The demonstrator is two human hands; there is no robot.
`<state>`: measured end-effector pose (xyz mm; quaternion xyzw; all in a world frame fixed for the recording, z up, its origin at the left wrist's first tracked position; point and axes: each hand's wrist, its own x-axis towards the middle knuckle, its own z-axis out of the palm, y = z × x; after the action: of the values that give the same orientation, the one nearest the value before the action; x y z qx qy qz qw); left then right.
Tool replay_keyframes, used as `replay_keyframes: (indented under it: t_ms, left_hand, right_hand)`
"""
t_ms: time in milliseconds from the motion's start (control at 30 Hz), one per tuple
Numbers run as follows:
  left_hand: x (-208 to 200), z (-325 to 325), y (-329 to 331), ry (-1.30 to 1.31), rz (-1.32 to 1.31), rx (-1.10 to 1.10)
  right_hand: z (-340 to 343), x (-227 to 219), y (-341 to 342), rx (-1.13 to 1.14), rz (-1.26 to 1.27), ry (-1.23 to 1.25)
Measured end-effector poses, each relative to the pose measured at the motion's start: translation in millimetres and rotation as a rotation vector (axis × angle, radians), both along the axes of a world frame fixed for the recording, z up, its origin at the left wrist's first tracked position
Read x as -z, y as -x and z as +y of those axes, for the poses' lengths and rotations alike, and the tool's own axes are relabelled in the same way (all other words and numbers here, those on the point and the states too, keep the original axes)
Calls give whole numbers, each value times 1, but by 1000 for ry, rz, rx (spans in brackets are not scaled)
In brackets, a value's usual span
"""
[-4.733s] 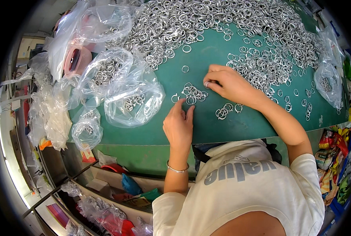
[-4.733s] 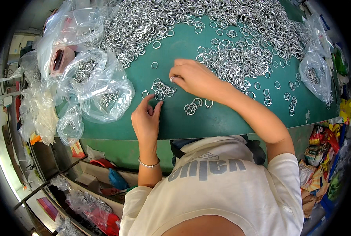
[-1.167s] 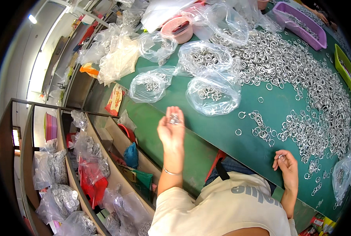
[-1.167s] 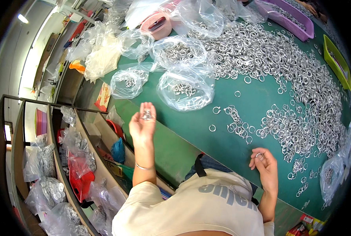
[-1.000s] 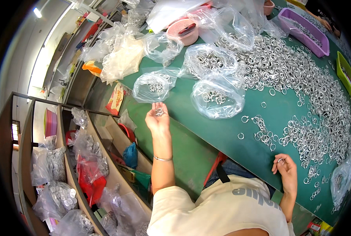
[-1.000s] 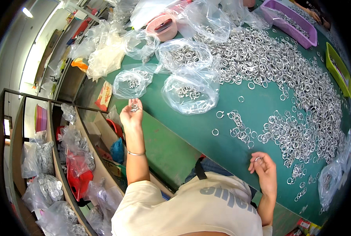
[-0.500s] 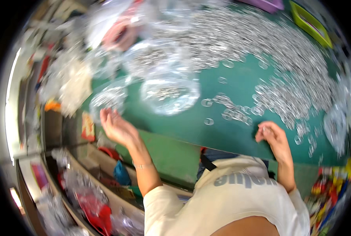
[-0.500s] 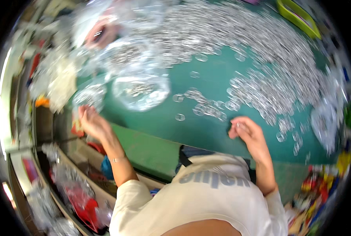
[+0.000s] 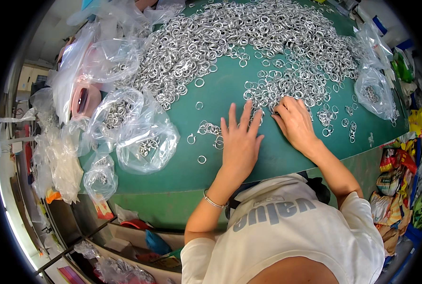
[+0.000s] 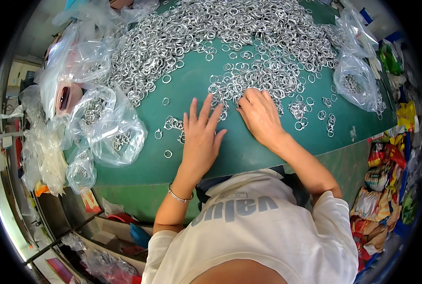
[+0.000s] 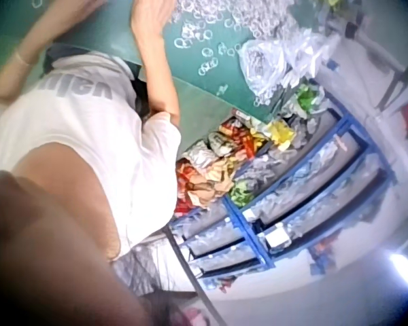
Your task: The person sorts small metal rings on a green table by hand, picking them up from a large pile and moving them into smaller groups or plastic bags.
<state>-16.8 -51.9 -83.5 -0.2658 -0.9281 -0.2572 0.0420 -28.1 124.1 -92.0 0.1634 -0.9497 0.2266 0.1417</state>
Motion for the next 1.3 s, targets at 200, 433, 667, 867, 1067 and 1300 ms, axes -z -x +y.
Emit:
replay_keyframes:
  t_ms: [200,433,667,867,1067,1300]
  left_hand:
    - [18,11,37,124,87,138]
    - [10,-6,44,-87,38,86]
    - [20,-28,54,-759,-412,-108]
    - [6,-17,59,-1046,-746,-59]
    - [-3,-10,59,-1044,-864,-176]
    - [4,-10,34,-865,-612,-120]
  right_hand:
    - [13,-6,-5,102,65,87]
    - [10,6,-1,-44,4,-44]
    - [41,-8,-3,-105,-416,748]
    - [70,-20,-9,-87,-939,1618]
    - [91,-10,-18,-113,-950,1819]
    - [89,-16,-30,21,-923,1778]
